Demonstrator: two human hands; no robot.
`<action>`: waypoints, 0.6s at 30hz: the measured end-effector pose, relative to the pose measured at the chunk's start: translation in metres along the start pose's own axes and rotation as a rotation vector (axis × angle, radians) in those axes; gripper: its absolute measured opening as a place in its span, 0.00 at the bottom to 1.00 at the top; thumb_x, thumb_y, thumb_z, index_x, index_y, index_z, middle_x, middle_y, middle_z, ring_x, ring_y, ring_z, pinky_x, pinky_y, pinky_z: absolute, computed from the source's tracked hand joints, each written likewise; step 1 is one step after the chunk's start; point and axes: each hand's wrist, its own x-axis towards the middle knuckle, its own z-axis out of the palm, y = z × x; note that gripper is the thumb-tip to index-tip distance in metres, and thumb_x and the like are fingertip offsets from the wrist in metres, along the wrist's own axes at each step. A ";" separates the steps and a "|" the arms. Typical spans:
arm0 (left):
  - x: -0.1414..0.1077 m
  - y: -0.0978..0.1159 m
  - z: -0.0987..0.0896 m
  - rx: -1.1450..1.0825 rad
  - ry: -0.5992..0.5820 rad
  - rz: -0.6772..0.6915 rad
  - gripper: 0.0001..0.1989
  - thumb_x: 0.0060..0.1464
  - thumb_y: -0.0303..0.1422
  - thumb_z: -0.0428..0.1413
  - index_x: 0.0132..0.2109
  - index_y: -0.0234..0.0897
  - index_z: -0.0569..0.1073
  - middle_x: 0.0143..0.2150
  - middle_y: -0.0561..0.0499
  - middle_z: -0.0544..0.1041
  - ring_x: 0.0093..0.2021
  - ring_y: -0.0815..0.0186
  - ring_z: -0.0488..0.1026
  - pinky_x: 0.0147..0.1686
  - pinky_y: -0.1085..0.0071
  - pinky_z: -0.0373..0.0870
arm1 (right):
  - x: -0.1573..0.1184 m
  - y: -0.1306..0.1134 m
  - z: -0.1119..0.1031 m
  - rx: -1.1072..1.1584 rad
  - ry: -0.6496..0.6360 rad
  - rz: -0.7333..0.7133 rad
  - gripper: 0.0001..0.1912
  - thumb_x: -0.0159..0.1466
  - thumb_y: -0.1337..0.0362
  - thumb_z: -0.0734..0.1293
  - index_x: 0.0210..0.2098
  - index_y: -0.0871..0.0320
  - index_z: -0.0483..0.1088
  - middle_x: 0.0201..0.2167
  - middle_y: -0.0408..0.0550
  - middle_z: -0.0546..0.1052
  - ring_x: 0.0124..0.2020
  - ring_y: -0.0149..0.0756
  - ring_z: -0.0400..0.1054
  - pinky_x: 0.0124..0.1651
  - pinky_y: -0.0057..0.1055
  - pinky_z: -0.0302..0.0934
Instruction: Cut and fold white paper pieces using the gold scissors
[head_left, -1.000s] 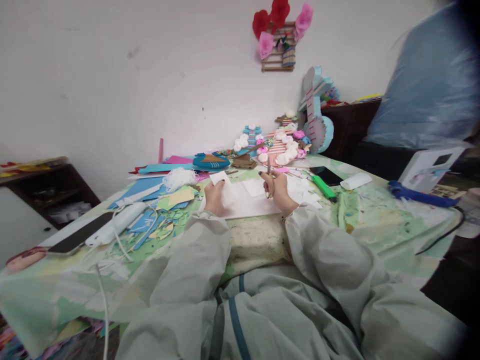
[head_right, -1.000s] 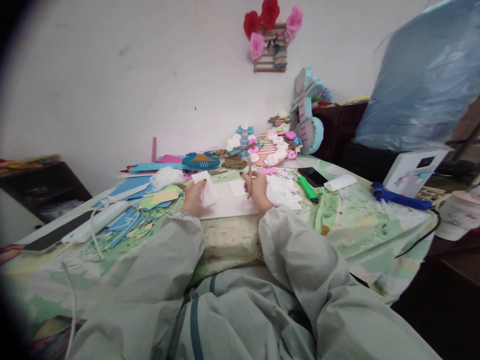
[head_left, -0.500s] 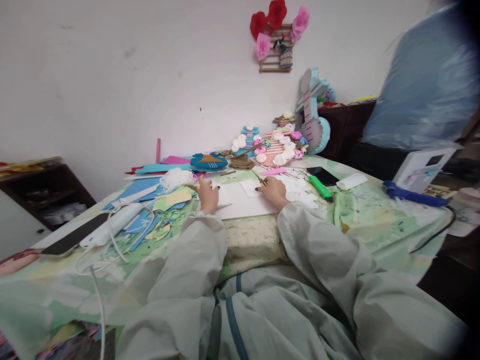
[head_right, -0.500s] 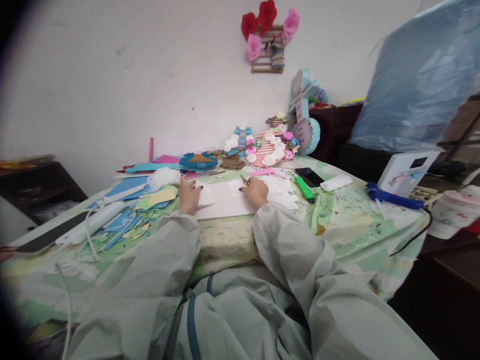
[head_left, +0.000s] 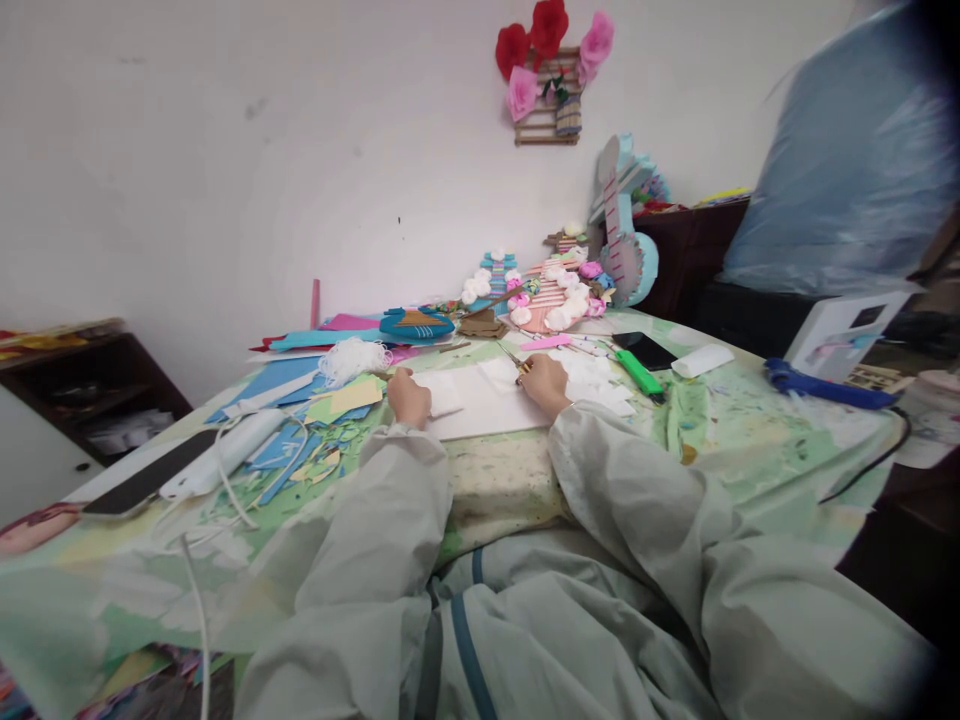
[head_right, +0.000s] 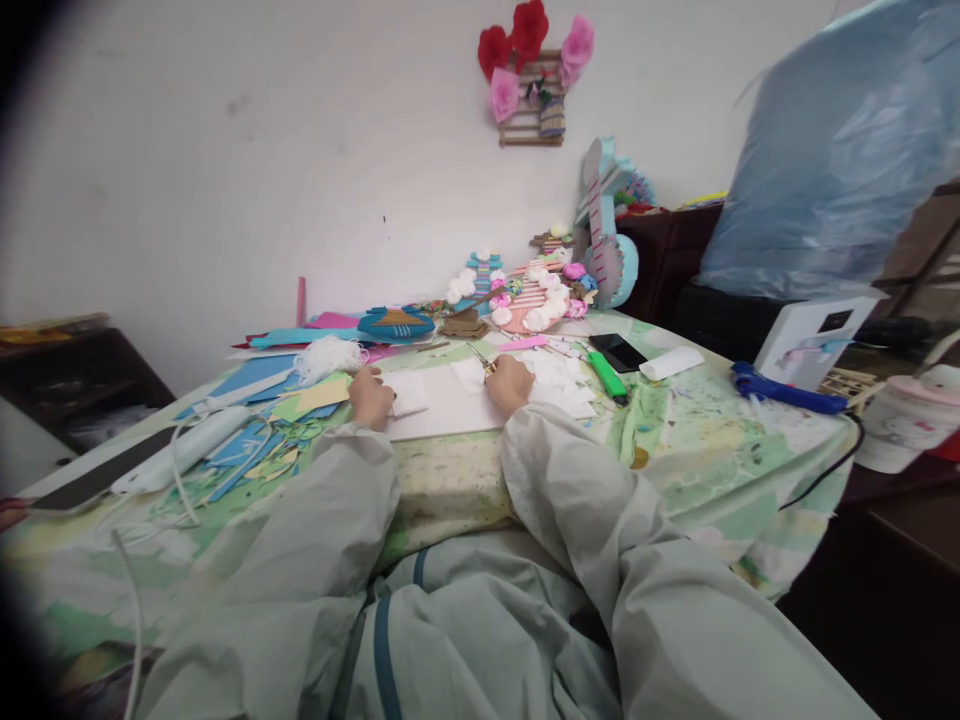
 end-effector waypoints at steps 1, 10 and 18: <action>0.000 0.002 0.000 0.042 0.029 -0.017 0.22 0.35 0.17 0.53 0.41 0.35 0.67 0.41 0.39 0.73 0.52 0.47 0.66 0.49 0.54 0.57 | 0.001 0.000 0.000 0.001 0.001 0.002 0.12 0.55 0.66 0.66 0.39 0.54 0.75 0.37 0.53 0.78 0.43 0.44 0.70 0.39 0.33 0.57; -0.020 0.034 0.008 -0.087 -0.052 0.224 0.16 0.40 0.21 0.56 0.40 0.36 0.72 0.42 0.46 0.74 0.33 0.63 0.72 0.43 0.65 0.65 | 0.003 -0.002 0.004 0.013 -0.016 0.000 0.12 0.54 0.67 0.66 0.37 0.56 0.76 0.37 0.54 0.78 0.44 0.45 0.70 0.40 0.33 0.58; -0.049 0.053 0.018 -0.490 -0.557 -0.141 0.11 0.44 0.34 0.63 0.32 0.33 0.70 0.24 0.45 0.76 0.20 0.62 0.74 0.23 0.68 0.69 | 0.001 0.001 -0.006 0.511 0.023 0.064 0.14 0.46 0.67 0.68 0.34 0.59 0.75 0.31 0.49 0.78 0.32 0.37 0.70 0.32 0.28 0.58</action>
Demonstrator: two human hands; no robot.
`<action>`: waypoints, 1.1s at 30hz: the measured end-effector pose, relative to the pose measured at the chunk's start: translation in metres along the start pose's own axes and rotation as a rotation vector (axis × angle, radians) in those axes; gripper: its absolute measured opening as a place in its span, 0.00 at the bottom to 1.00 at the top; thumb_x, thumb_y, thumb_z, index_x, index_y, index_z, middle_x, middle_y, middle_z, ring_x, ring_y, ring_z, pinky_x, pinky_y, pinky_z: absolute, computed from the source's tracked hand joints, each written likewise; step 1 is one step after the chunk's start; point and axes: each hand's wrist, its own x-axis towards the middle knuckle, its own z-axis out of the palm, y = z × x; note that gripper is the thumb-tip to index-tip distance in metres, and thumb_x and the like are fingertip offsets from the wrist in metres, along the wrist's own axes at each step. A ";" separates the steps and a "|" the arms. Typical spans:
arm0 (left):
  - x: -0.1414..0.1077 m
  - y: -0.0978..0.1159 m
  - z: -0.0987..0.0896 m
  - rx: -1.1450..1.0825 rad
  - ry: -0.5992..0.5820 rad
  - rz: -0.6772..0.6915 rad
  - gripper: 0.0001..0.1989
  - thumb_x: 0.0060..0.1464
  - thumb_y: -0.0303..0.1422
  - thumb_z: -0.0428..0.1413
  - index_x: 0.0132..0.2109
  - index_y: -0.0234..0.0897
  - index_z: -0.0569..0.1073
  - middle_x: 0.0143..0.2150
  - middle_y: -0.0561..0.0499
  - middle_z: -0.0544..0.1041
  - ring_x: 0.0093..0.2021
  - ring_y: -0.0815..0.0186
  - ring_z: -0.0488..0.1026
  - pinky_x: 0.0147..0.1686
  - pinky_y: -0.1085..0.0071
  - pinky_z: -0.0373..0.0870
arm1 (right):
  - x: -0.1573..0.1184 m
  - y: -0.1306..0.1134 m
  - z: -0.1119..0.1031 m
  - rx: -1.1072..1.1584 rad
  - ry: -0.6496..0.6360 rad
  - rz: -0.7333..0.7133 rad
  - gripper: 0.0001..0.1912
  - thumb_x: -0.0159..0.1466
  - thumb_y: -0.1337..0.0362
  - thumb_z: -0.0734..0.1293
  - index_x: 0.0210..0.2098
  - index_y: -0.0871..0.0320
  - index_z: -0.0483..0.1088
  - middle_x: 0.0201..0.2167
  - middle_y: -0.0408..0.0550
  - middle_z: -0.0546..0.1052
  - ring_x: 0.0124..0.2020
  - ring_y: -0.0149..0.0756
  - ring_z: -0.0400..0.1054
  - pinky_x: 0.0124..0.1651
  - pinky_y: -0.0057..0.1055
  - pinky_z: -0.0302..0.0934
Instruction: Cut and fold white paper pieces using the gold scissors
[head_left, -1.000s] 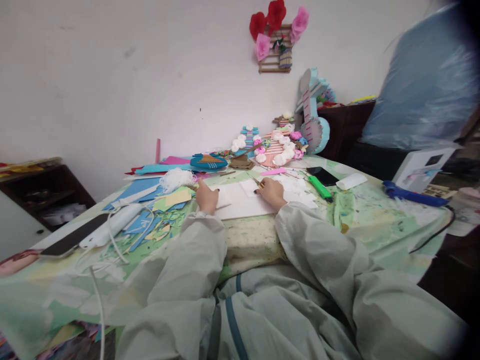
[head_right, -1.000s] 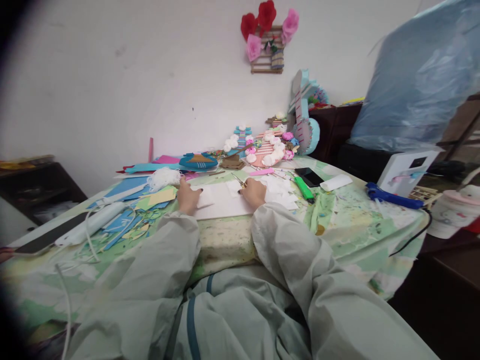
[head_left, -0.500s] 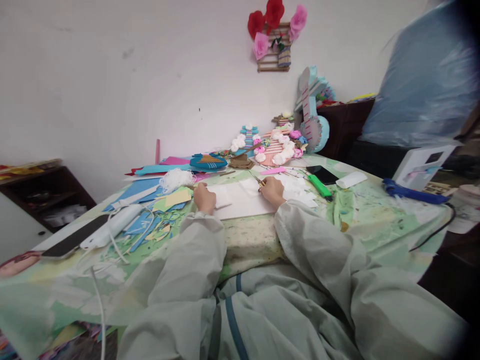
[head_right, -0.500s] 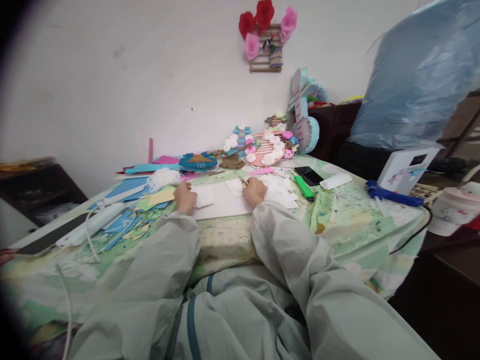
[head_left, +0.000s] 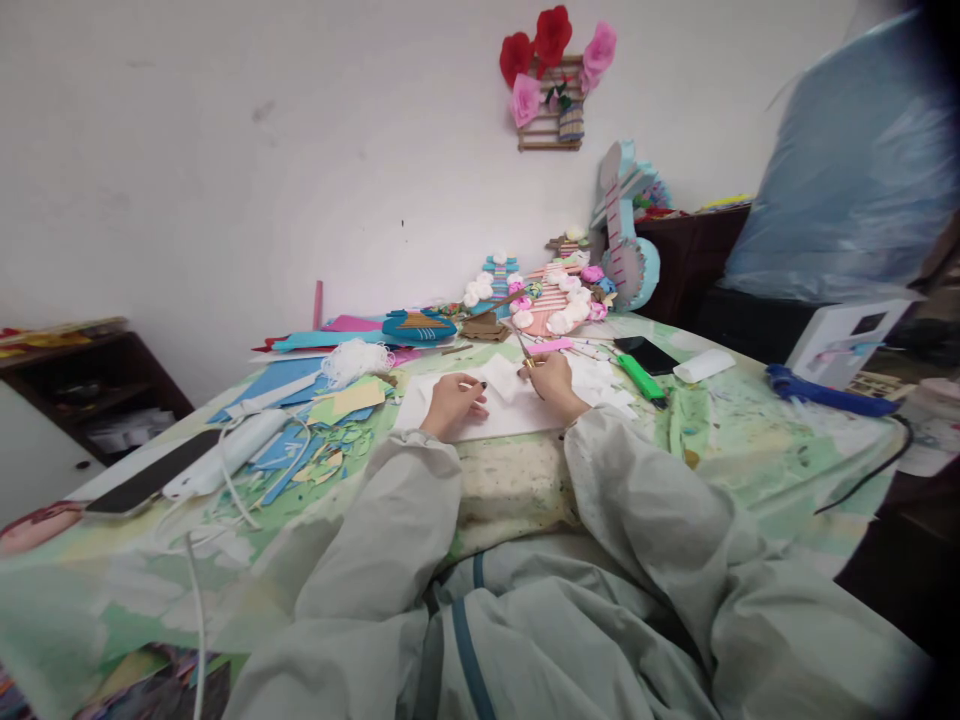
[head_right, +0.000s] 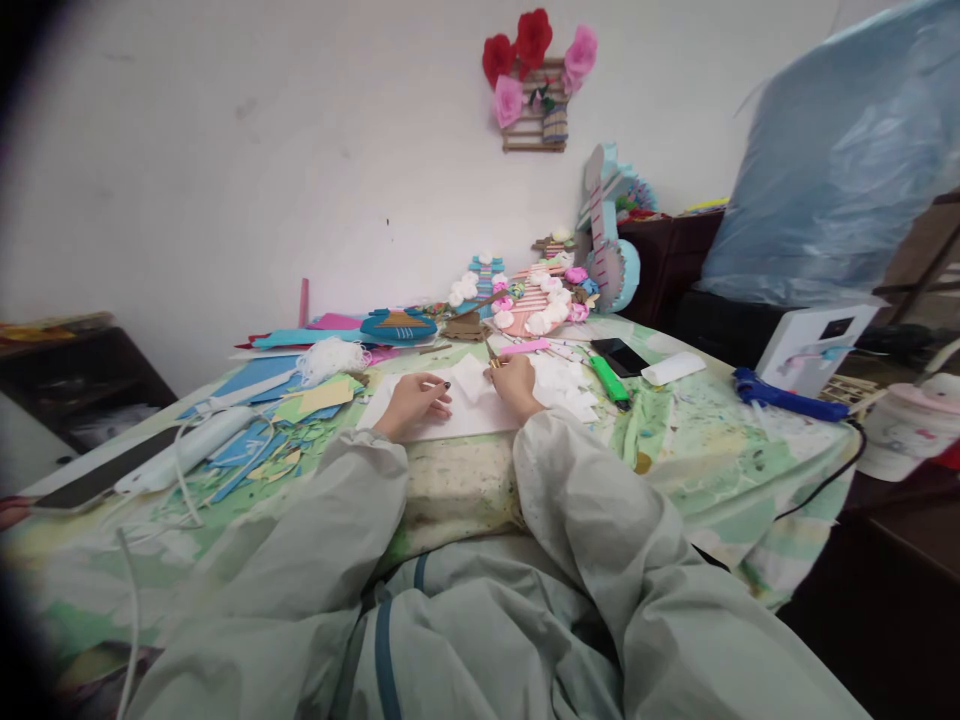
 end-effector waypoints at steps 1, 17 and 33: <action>-0.001 0.000 0.001 -0.063 -0.070 -0.063 0.14 0.44 0.39 0.63 0.31 0.33 0.70 0.23 0.43 0.76 0.20 0.60 0.74 0.23 0.67 0.70 | -0.003 -0.002 0.000 0.127 -0.018 -0.005 0.14 0.46 0.67 0.68 0.33 0.60 0.75 0.29 0.48 0.77 0.30 0.35 0.70 0.31 0.28 0.57; -0.002 0.004 -0.002 -0.484 -0.154 -0.172 0.13 0.43 0.29 0.64 0.37 0.32 0.73 0.35 0.45 0.76 0.36 0.57 0.77 0.37 0.64 0.74 | -0.020 -0.015 0.004 0.747 -0.191 0.097 0.14 0.37 0.68 0.71 0.26 0.62 0.70 0.18 0.39 0.68 0.19 0.25 0.57 0.22 0.24 0.50; 0.004 0.014 -0.007 -0.898 0.168 -0.132 0.06 0.49 0.19 0.54 0.33 0.31 0.72 0.26 0.52 0.77 0.27 0.71 0.75 0.36 0.72 0.75 | -0.029 -0.020 -0.003 0.750 -0.414 -0.040 0.18 0.48 0.54 0.72 0.28 0.62 0.68 0.20 0.46 0.74 0.17 0.24 0.57 0.20 0.23 0.48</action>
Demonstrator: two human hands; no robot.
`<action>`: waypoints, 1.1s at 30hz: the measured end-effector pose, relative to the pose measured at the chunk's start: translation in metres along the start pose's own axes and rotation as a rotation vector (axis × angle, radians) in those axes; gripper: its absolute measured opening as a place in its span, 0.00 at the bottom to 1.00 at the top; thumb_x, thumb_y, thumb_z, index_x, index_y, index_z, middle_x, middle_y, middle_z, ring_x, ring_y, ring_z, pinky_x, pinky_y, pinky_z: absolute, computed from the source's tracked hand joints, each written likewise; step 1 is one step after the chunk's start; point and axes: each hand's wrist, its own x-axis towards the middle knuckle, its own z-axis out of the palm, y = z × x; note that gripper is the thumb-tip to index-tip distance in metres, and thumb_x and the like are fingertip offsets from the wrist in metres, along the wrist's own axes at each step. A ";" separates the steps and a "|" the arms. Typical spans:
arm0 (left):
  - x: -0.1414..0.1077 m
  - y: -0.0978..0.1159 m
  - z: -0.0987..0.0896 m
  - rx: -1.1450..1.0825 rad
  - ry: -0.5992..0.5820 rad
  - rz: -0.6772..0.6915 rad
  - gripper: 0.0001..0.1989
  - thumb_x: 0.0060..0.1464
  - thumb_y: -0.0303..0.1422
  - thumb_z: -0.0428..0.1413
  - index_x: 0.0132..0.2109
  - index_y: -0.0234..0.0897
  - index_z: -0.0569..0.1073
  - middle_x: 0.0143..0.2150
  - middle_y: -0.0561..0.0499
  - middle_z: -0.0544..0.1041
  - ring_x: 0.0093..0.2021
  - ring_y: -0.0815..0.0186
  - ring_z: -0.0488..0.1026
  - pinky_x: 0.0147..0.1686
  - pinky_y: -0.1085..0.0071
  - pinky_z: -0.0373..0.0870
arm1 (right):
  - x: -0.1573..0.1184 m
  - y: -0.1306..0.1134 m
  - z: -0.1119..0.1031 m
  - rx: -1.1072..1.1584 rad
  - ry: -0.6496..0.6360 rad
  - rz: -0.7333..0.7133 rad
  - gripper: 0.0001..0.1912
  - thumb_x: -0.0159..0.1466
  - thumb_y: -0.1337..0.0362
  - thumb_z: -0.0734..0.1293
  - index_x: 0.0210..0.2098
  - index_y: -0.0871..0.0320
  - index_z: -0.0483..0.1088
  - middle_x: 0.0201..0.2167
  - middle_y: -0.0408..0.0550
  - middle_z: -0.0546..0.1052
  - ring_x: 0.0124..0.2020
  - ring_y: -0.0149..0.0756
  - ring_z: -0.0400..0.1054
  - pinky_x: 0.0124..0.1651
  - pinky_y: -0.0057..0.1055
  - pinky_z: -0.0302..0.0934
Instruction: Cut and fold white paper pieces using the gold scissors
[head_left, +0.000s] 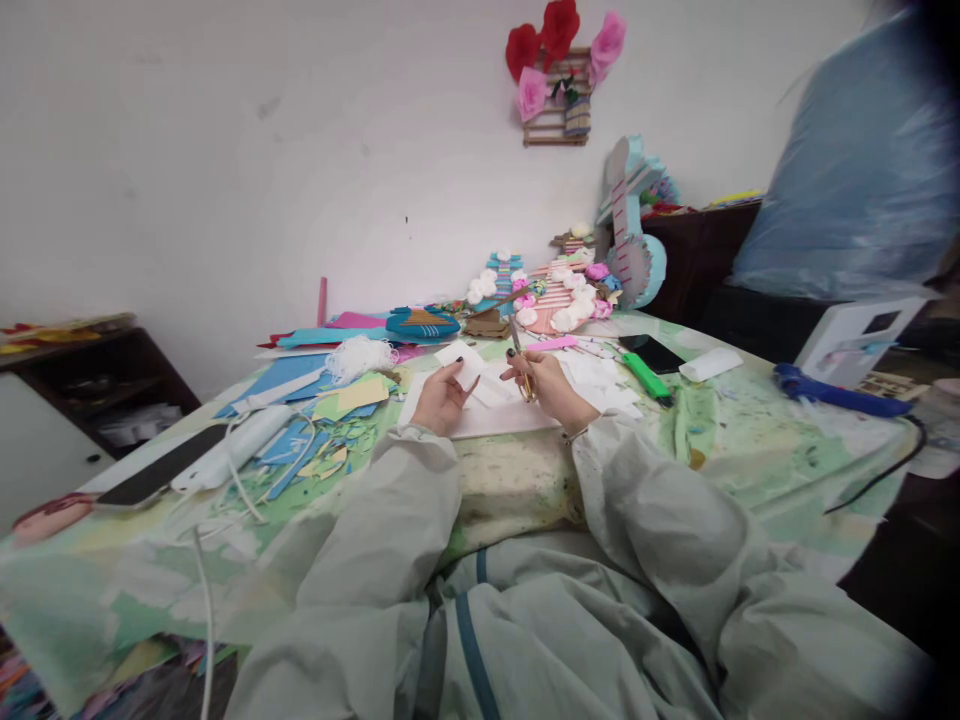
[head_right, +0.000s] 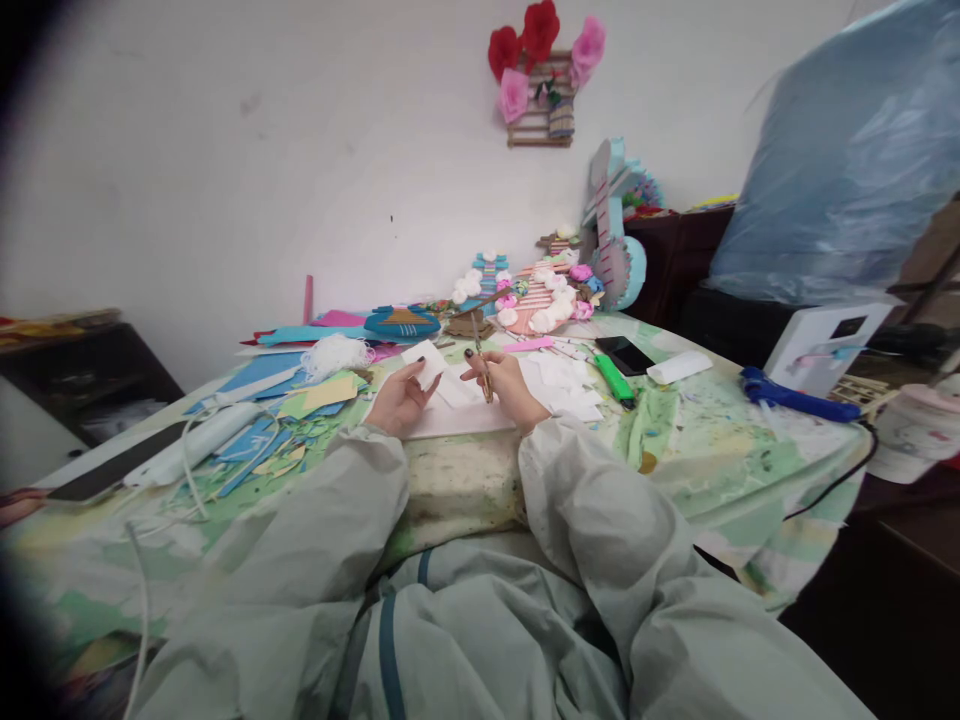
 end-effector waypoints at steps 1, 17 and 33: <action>0.000 0.002 0.000 -0.036 0.005 0.007 0.06 0.50 0.18 0.54 0.33 0.31 0.72 0.26 0.52 0.77 0.28 0.71 0.75 0.36 0.73 0.75 | -0.001 -0.001 -0.001 0.029 -0.061 0.019 0.19 0.49 0.51 0.71 0.28 0.61 0.67 0.19 0.46 0.73 0.17 0.25 0.57 0.19 0.23 0.48; 0.001 0.012 -0.001 -0.182 0.068 0.005 0.07 0.56 0.21 0.50 0.33 0.31 0.72 0.25 0.51 0.77 0.27 0.69 0.77 0.27 0.77 0.72 | -0.011 -0.006 -0.001 0.076 -0.765 0.227 0.38 0.58 0.32 0.47 0.28 0.61 0.65 0.16 0.46 0.71 0.15 0.30 0.62 0.20 0.26 0.55; 0.000 0.012 -0.004 -0.131 0.005 -0.015 0.06 0.53 0.21 0.51 0.35 0.32 0.72 0.27 0.50 0.78 0.29 0.68 0.77 0.30 0.76 0.73 | -0.008 0.000 -0.002 0.070 -0.813 0.237 0.41 0.57 0.31 0.43 0.30 0.61 0.66 0.17 0.46 0.70 0.15 0.30 0.62 0.20 0.26 0.56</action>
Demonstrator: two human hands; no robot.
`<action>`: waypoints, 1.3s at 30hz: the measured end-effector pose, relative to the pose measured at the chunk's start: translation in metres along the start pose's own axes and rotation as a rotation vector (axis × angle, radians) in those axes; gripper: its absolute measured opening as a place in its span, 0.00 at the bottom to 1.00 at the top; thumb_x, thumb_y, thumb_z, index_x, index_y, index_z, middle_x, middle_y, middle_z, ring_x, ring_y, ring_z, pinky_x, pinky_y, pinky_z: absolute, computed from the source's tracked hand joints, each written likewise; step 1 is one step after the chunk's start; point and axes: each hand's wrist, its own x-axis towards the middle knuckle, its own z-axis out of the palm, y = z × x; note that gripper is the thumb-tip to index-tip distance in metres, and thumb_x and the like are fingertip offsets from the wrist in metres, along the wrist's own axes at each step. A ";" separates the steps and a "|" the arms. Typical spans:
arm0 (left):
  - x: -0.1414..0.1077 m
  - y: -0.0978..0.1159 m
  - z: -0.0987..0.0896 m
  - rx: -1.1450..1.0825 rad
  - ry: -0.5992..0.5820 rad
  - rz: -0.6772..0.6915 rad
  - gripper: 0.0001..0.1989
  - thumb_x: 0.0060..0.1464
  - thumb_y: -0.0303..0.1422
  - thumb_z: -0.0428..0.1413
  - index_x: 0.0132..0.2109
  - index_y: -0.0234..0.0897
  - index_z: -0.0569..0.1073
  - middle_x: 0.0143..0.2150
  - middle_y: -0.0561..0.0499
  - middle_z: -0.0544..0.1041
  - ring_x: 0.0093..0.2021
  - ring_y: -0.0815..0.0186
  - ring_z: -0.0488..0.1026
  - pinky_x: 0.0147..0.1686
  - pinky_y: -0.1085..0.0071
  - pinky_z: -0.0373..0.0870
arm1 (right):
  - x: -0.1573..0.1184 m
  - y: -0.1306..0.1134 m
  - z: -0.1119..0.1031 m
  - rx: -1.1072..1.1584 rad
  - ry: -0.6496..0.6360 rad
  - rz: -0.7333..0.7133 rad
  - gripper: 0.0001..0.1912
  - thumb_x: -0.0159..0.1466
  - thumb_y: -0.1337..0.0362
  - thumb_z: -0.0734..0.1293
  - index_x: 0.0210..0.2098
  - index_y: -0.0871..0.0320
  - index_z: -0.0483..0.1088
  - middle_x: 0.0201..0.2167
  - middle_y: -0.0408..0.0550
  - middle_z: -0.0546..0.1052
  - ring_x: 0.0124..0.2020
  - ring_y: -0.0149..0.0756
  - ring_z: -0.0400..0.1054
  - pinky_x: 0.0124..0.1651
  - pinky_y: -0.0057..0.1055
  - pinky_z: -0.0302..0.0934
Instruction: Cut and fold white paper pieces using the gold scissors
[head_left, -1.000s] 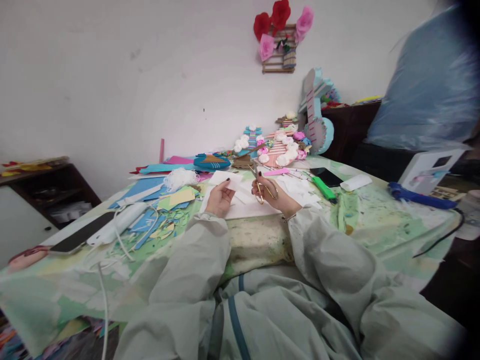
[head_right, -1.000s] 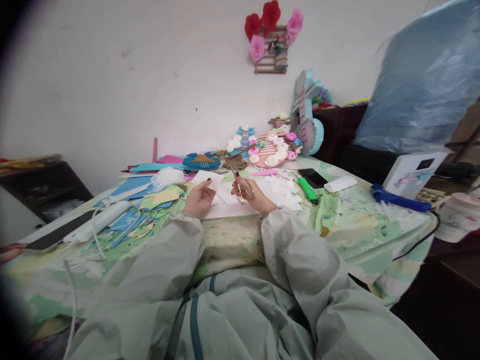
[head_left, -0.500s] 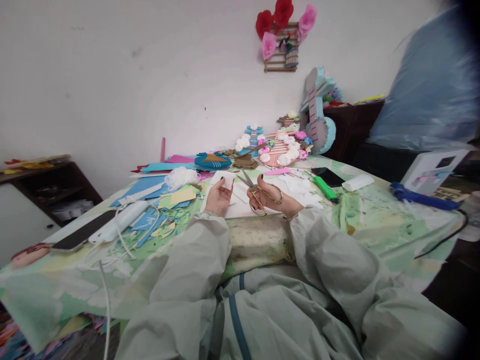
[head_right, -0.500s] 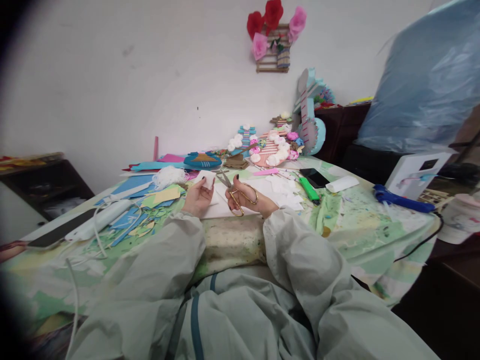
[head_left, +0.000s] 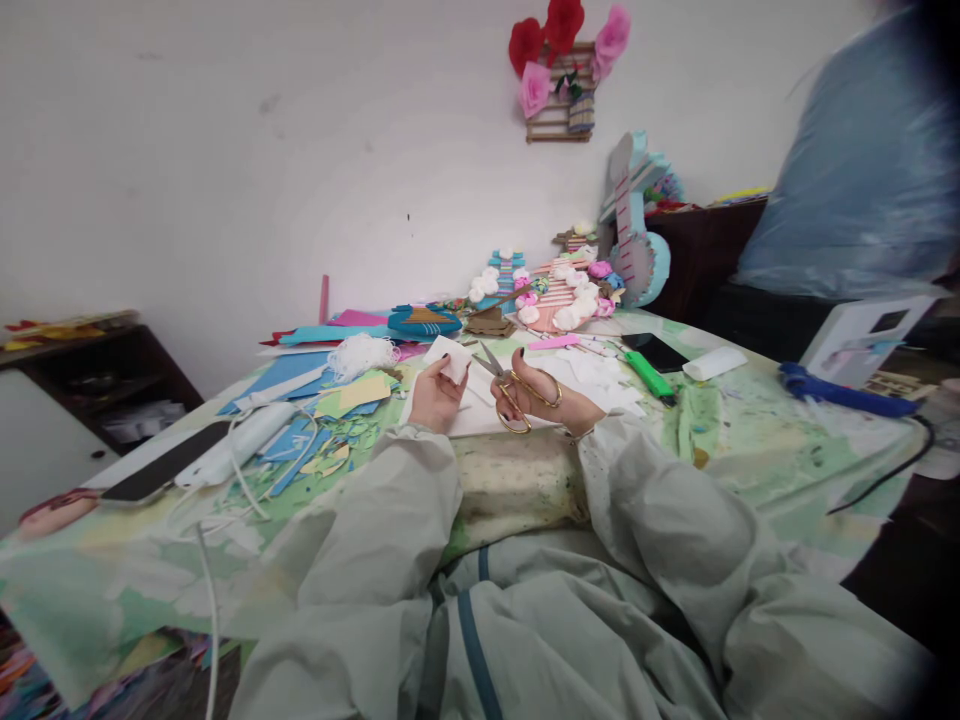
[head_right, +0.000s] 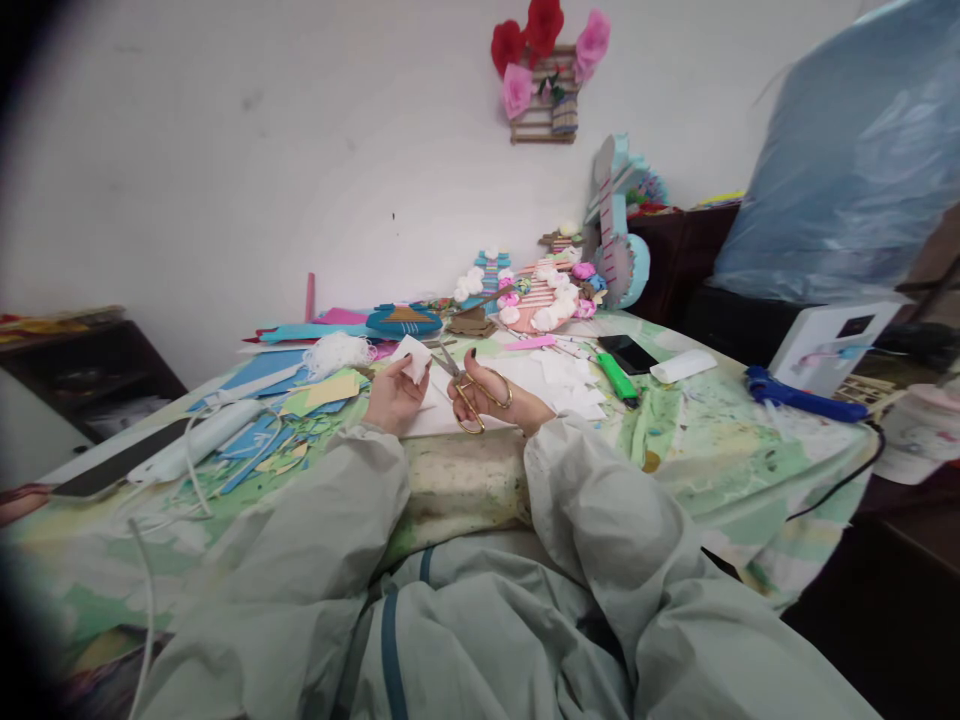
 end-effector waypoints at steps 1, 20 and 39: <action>0.000 0.000 0.000 0.003 0.000 0.001 0.06 0.53 0.21 0.51 0.35 0.32 0.71 0.27 0.50 0.78 0.29 0.68 0.77 0.30 0.76 0.73 | 0.000 0.000 0.000 0.002 0.003 -0.004 0.41 0.57 0.31 0.43 0.30 0.61 0.66 0.17 0.47 0.70 0.15 0.30 0.62 0.19 0.26 0.56; -0.005 0.000 0.006 0.023 0.006 0.019 0.09 0.43 0.16 0.50 0.28 0.33 0.68 0.22 0.54 0.74 0.22 0.73 0.72 0.25 0.80 0.69 | 0.000 0.002 0.001 -0.038 -0.035 -0.003 0.41 0.56 0.31 0.46 0.32 0.62 0.67 0.19 0.49 0.74 0.17 0.32 0.65 0.21 0.27 0.57; -0.001 -0.006 0.002 0.170 -0.116 0.036 0.07 0.40 0.17 0.53 0.25 0.31 0.70 0.22 0.53 0.75 0.21 0.72 0.70 0.22 0.77 0.62 | -0.002 -0.002 0.014 -0.054 0.086 -0.150 0.32 0.60 0.36 0.53 0.33 0.61 0.66 0.25 0.52 0.76 0.20 0.31 0.65 0.25 0.29 0.61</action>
